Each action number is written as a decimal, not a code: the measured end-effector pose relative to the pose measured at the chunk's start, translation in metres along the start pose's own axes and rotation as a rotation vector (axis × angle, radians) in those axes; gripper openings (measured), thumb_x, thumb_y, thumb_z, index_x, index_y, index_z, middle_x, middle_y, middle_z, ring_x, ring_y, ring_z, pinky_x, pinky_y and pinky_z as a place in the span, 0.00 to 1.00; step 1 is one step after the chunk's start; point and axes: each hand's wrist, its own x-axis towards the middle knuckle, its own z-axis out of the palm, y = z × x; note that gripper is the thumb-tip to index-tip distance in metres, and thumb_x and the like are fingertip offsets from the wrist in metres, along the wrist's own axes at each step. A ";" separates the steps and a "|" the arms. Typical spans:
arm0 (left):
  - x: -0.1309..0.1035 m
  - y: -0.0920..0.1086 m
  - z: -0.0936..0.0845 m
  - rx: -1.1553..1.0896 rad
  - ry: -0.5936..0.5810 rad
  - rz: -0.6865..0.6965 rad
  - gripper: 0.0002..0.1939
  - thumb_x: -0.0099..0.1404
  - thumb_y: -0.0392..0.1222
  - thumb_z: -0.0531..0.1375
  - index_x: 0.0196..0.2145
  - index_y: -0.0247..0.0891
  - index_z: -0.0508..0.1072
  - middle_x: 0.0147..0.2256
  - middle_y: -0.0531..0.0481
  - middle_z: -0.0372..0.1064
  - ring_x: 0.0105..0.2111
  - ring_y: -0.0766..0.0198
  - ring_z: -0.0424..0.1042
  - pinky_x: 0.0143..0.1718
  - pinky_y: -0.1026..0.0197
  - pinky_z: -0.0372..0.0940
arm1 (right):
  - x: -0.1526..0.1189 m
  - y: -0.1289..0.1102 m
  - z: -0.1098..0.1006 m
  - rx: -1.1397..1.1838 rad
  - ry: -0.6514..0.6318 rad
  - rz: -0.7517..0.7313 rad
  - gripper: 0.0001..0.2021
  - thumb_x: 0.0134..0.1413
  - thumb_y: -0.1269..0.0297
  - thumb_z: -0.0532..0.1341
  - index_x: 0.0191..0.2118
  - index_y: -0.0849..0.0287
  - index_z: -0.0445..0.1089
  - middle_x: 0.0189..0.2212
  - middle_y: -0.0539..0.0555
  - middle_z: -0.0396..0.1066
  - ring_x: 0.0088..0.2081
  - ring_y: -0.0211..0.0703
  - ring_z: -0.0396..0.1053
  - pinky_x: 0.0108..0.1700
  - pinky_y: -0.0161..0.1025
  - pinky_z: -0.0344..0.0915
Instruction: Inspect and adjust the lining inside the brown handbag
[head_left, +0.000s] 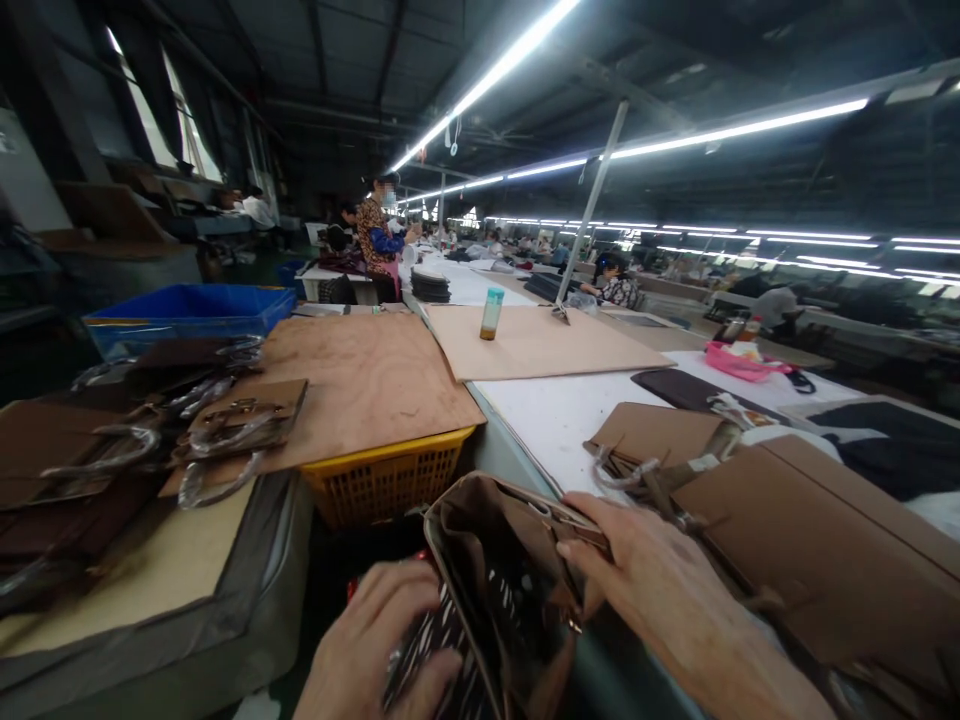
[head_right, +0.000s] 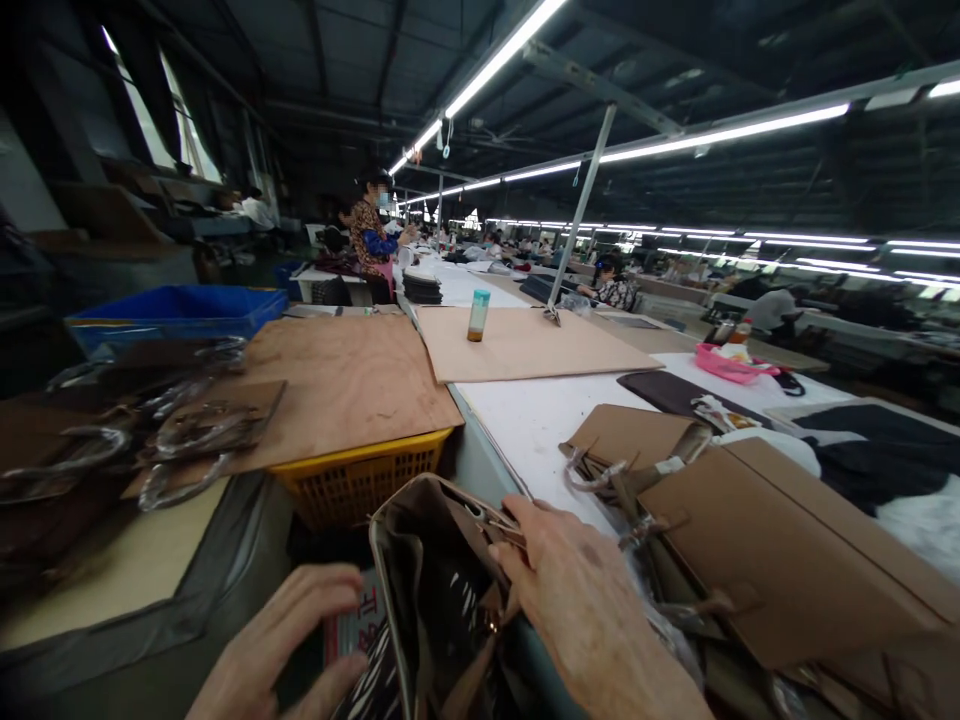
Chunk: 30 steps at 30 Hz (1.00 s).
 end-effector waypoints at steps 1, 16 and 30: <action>0.011 0.001 0.000 0.056 0.101 0.074 0.11 0.60 0.45 0.58 0.41 0.43 0.68 0.49 0.47 0.63 0.51 0.54 0.61 0.51 0.51 0.60 | -0.001 0.000 0.003 0.010 -0.016 0.003 0.13 0.54 0.68 0.56 0.46 0.55 0.67 0.39 0.56 0.73 0.40 0.52 0.69 0.42 0.46 0.61; 0.074 0.009 0.016 0.158 -0.112 0.410 0.09 0.58 0.27 0.54 0.33 0.40 0.68 0.52 0.49 0.59 0.48 0.64 0.62 0.51 0.60 0.59 | -0.008 0.020 0.018 0.448 -0.149 -0.044 0.10 0.48 0.65 0.56 0.37 0.55 0.71 0.32 0.50 0.71 0.37 0.49 0.66 0.36 0.38 0.58; 0.052 0.016 0.017 0.425 -0.218 0.277 0.09 0.55 0.28 0.59 0.33 0.38 0.71 0.49 0.48 0.61 0.51 0.54 0.56 0.53 0.48 0.56 | -0.012 0.020 0.087 1.025 -0.368 0.016 0.11 0.45 0.62 0.59 0.36 0.61 0.69 0.26 0.48 0.66 0.29 0.41 0.62 0.29 0.34 0.59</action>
